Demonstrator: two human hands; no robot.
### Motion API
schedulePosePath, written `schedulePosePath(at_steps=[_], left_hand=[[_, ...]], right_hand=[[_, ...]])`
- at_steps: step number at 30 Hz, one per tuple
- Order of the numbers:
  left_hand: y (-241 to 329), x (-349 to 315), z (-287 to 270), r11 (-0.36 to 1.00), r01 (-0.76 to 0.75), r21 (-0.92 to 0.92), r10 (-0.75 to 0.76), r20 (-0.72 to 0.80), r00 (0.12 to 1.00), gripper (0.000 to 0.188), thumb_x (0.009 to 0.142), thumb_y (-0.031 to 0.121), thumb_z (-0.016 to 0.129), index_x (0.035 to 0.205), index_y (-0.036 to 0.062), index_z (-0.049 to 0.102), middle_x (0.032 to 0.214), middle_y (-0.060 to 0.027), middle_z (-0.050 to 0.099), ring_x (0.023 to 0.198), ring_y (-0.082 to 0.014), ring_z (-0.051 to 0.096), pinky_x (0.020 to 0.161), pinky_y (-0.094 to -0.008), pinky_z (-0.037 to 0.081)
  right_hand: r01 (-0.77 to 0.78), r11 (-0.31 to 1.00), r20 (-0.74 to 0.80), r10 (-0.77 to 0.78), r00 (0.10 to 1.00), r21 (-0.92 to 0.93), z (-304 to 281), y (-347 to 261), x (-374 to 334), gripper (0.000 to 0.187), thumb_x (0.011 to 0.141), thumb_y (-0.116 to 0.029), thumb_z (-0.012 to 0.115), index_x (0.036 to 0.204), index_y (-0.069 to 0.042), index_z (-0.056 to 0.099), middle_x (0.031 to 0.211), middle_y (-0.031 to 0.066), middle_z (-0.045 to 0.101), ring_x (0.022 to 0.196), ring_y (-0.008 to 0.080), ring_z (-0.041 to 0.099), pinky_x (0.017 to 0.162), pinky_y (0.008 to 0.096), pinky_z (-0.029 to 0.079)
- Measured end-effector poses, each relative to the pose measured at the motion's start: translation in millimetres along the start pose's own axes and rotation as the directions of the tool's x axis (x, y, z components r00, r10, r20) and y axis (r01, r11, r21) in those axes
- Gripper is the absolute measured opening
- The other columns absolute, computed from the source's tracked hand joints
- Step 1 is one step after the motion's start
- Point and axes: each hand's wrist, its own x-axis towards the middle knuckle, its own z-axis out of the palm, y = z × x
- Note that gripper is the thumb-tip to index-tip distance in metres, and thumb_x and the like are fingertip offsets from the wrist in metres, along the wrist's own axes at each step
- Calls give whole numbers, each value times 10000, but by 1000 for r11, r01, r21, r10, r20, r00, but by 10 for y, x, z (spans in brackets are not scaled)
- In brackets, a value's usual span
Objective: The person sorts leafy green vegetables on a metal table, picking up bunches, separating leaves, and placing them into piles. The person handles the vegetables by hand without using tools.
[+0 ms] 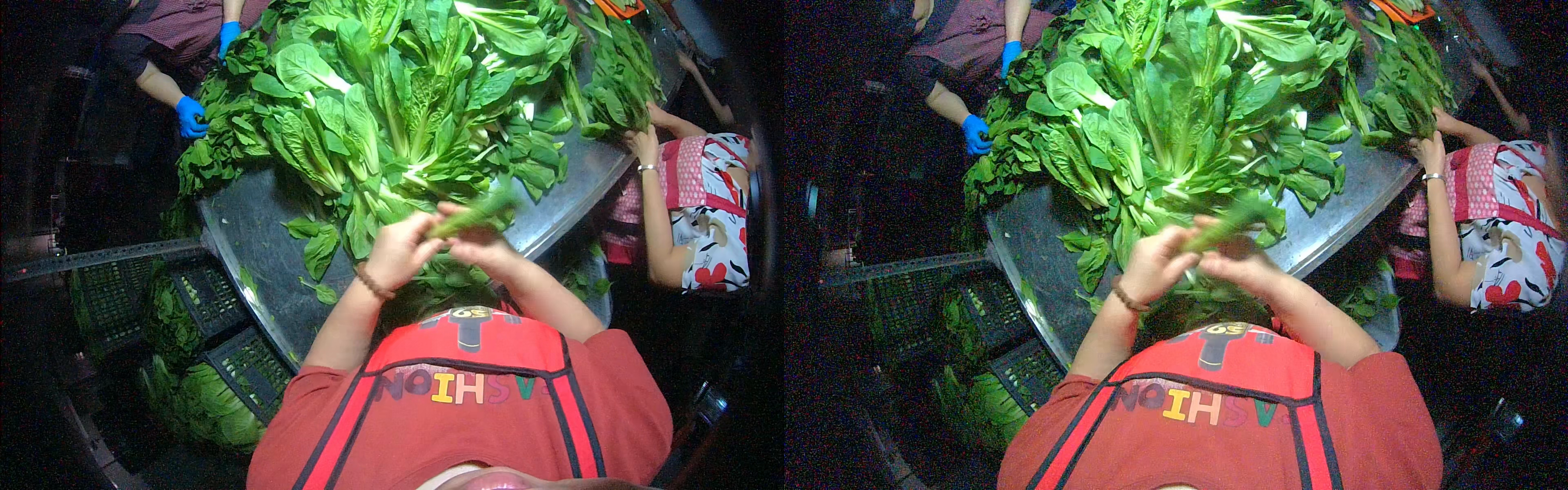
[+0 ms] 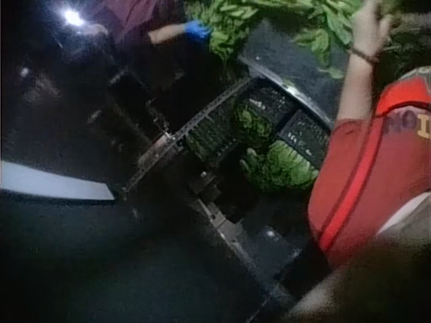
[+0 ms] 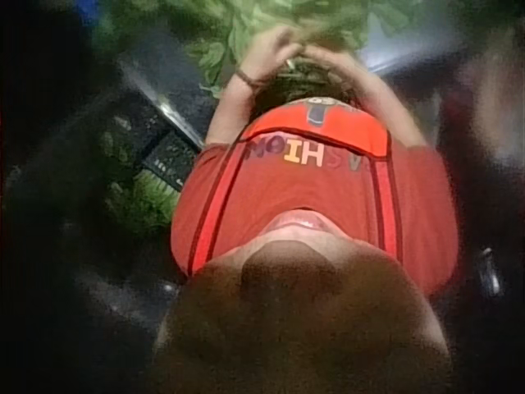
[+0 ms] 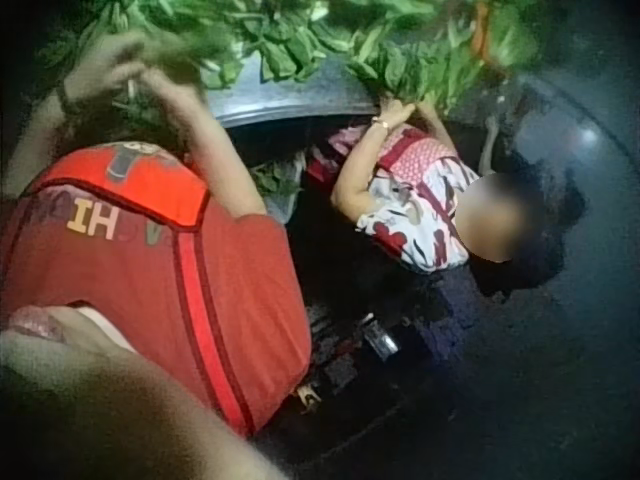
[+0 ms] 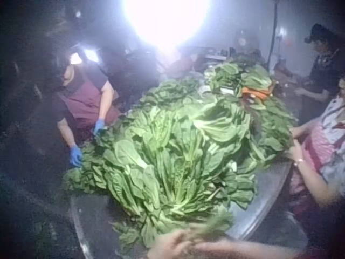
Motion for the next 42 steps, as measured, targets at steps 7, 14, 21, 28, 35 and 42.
schedulePosePath(at_steps=[7, 14, 21, 28, 35, 42], left_hand=[[-302, 578, -166, 822, 70, 565, 140, -320, 937, 203, 708, 165, 675, 867, 54, 616, 861, -121, 607, 894, -282, 561, 764, -369, 455], [-463, 257, -266, 744, 72, -664, -368, -318, 874, 88, 829, 90, 601, 909, 59, 578, 768, -39, 613, 672, -72, 543, 612, -198, 432], [-217, -94, 90, -140, 99, -985, -395, 147, 907, 69, 871, 119, 539, 937, 118, 561, 825, -36, 615, 660, -99, 577, 575, -199, 463], [-20, -56, 314, 533, 80, -843, -340, -127, 932, 89, 827, 64, 599, 909, 53, 568, 779, -5, 608, 653, -66, 535, 600, -180, 430], [49, -13, 337, 633, 248, -734, -220, 137, 966, 261, 884, 93, 486, 1128, 17, 544, 876, 29, 568, 736, -45, 492, 639, -186, 417], [48, -31, 352, 995, 44, 92, -67, 266, 962, 188, 838, 221, 530, 931, 92, 631, 818, -134, 631, 754, -308, 609, 659, -360, 481]], right_hand=[[89, 896, -454, 132, 881, 434, -314, 13, 60, 236, 859, -170, 536, 1052, -34, 552, 818, 49, 614, 788, 172, 585, 726, 311, 475], [113, 850, -370, 101, 923, 515, -218, -50, -87, 103, 812, -118, 599, 887, -88, 534, 775, 25, 554, 758, 154, 558, 704, 318, 461], [106, 900, -232, -6, 973, 423, 92, -98, 13, 143, 865, -224, 544, 856, -82, 549, 828, 38, 569, 798, 163, 554, 758, 324, 436], [197, 969, -366, -239, 899, -149, 380, -370, 77, 332, 818, -210, 612, 1093, -44, 531, 1017, 71, 573, 926, 176, 545, 790, 305, 437], [78, 993, -397, -107, 912, -90, 203, -291, 28, 334, 791, -180, 625, 1087, -40, 560, 996, 38, 579, 908, 142, 530, 798, 283, 416], [-13, 966, -142, -25, 990, -260, 93, -319, -128, 269, 862, -226, 534, 1061, -55, 595, 1027, 41, 601, 968, 142, 535, 872, 319, 400]])
